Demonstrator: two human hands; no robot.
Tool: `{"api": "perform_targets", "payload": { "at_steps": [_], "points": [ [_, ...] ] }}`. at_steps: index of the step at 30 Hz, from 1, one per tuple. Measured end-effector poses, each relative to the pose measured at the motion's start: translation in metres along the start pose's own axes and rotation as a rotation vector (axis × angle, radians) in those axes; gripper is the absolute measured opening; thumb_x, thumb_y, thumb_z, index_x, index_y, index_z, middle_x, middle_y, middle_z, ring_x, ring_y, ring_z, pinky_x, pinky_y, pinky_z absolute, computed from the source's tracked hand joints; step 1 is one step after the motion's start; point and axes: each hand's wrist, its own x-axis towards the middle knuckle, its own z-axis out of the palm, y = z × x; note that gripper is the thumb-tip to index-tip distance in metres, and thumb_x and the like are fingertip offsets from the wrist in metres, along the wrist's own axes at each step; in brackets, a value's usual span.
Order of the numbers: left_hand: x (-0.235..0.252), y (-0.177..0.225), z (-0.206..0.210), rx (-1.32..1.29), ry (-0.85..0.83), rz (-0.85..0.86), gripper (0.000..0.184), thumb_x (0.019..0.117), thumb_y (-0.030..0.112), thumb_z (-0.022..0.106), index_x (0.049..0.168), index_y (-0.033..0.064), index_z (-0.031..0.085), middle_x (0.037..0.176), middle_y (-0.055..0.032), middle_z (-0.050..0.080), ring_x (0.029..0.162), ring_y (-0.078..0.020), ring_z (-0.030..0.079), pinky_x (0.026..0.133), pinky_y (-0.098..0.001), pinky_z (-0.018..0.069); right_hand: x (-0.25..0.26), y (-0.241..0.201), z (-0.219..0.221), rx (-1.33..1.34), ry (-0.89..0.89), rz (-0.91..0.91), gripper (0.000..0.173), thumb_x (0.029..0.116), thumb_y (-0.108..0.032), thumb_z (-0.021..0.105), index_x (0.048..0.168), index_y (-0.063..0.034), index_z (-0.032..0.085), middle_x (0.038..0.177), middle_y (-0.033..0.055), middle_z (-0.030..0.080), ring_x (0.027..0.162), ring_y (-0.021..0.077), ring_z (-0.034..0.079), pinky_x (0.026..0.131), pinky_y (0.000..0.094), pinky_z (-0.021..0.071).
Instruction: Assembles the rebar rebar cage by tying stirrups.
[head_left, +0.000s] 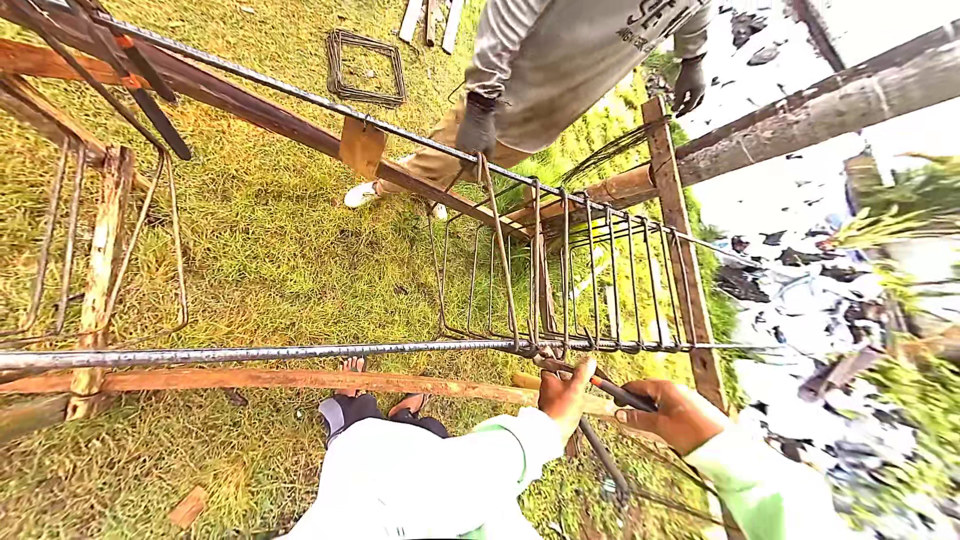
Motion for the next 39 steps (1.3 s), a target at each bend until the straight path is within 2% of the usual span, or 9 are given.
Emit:
{"api": "perform_targets", "payload": {
  "at_steps": [2, 4, 14, 20, 26, 29, 33, 36, 39],
  "points": [
    [-0.002, -0.003, -0.004, 0.032, -0.027, 0.046, 0.077, 0.0990, 0.046, 0.066, 0.148, -0.0035, 0.033, 0.132, -0.0246, 0.057, 0.116, -0.0281, 0.060, 0.100, -0.0446, 0.0501, 0.008, 0.011, -0.007, 0.103, -0.052, -0.034, 0.026, 0.0941, -0.022, 0.076, 0.113, -0.0046, 0.073, 0.100, 0.0156, 0.070, 0.090, 0.0268, 0.065, 0.086, 0.0511, 0.0515],
    [-0.003, -0.005, -0.006, 0.063, -0.020, 0.072, 0.077, 0.0991, 0.046, 0.065, 0.148, -0.0042, 0.034, 0.133, -0.0255, 0.057, 0.120, -0.0295, 0.059, 0.103, -0.0465, 0.0486, 0.014, 0.015, -0.013, 0.122, -0.077, -0.049, 0.025, 0.0930, -0.021, 0.077, 0.113, -0.0058, 0.074, 0.100, 0.0138, 0.071, 0.089, 0.0235, 0.066, 0.085, 0.0478, 0.0525],
    [-0.003, 0.009, -0.019, -0.049, -0.060, 0.034, 0.068, 0.0994, 0.045, 0.065, 0.147, 0.0016, 0.044, 0.145, -0.0200, 0.054, 0.133, -0.0268, 0.053, 0.109, -0.0476, 0.0447, 0.000, -0.004, -0.021, -0.061, -0.059, 0.025, 0.030, 0.0964, -0.027, 0.073, 0.117, -0.0065, 0.072, 0.101, 0.0181, 0.071, 0.093, 0.0319, 0.067, 0.088, 0.0556, 0.0512],
    [-0.003, 0.019, -0.014, -0.114, -0.081, -0.065, 0.065, 0.1010, 0.051, 0.060, 0.149, 0.0111, 0.041, 0.143, -0.0182, 0.052, 0.112, -0.0261, 0.059, 0.087, -0.0429, 0.0507, 0.004, -0.034, -0.032, -0.207, -0.086, 0.061, 0.032, 0.0992, -0.030, 0.070, 0.117, -0.0037, 0.072, 0.104, 0.0212, 0.070, 0.098, 0.0357, 0.066, 0.092, 0.0578, 0.0494],
    [0.007, 0.018, 0.007, -0.268, 0.013, -0.174, 0.062, 0.0983, 0.050, 0.065, 0.140, 0.0088, 0.046, 0.108, -0.0141, 0.055, 0.079, -0.0200, 0.054, 0.068, -0.0371, 0.0493, 0.000, -0.039, -0.025, -0.284, -0.054, 0.087, 0.031, 0.1005, -0.032, 0.066, 0.117, -0.0055, 0.071, 0.106, 0.0202, 0.070, 0.101, 0.0365, 0.066, 0.092, 0.0596, 0.0499],
    [0.007, 0.019, 0.013, -0.315, 0.031, -0.214, 0.044, 0.1009, 0.046, 0.063, 0.115, 0.0060, 0.051, 0.078, -0.0049, 0.046, 0.057, -0.0148, 0.047, 0.054, -0.0306, 0.0475, -0.008, -0.038, -0.015, -0.351, 0.010, 0.082, 0.033, 0.1028, -0.030, 0.062, 0.120, -0.0037, 0.069, 0.117, 0.0225, 0.067, 0.111, 0.0405, 0.065, 0.096, 0.0612, 0.0489],
    [0.005, 0.021, 0.016, -0.392, 0.044, -0.215, 0.034, 0.1047, 0.036, 0.060, 0.106, 0.0034, 0.052, 0.070, -0.0049, 0.048, 0.051, -0.0140, 0.049, 0.048, -0.0290, 0.0488, -0.024, -0.044, 0.015, -0.583, 0.149, 0.089, 0.057, 0.1042, -0.046, 0.055, 0.137, -0.0003, 0.058, 0.134, 0.0252, 0.060, 0.122, 0.0453, 0.061, 0.096, 0.0611, 0.0510],
    [0.005, 0.024, 0.019, -0.407, 0.077, -0.228, 0.030, 0.1056, 0.032, 0.058, 0.105, 0.0033, 0.053, 0.067, -0.0059, 0.052, 0.049, -0.0133, 0.052, 0.046, -0.0269, 0.0486, -0.033, -0.036, 0.048, -0.754, 0.412, -0.025, 0.092, 0.0887, -0.063, 0.069, 0.148, 0.0054, 0.047, 0.126, 0.0273, 0.064, 0.114, 0.0457, 0.064, 0.090, 0.0598, 0.0519],
    [0.006, 0.026, 0.018, -0.426, 0.066, -0.247, 0.031, 0.1063, 0.034, 0.057, 0.109, 0.0028, 0.053, 0.068, -0.0066, 0.055, 0.049, -0.0134, 0.054, 0.047, -0.0269, 0.0498, -0.038, -0.019, 0.076, -0.853, 0.703, -0.146, 0.122, 0.0587, -0.060, 0.092, 0.153, 0.0010, 0.045, 0.128, 0.0267, 0.064, 0.115, 0.0434, 0.065, 0.093, 0.0640, 0.0499]
  ]
}}
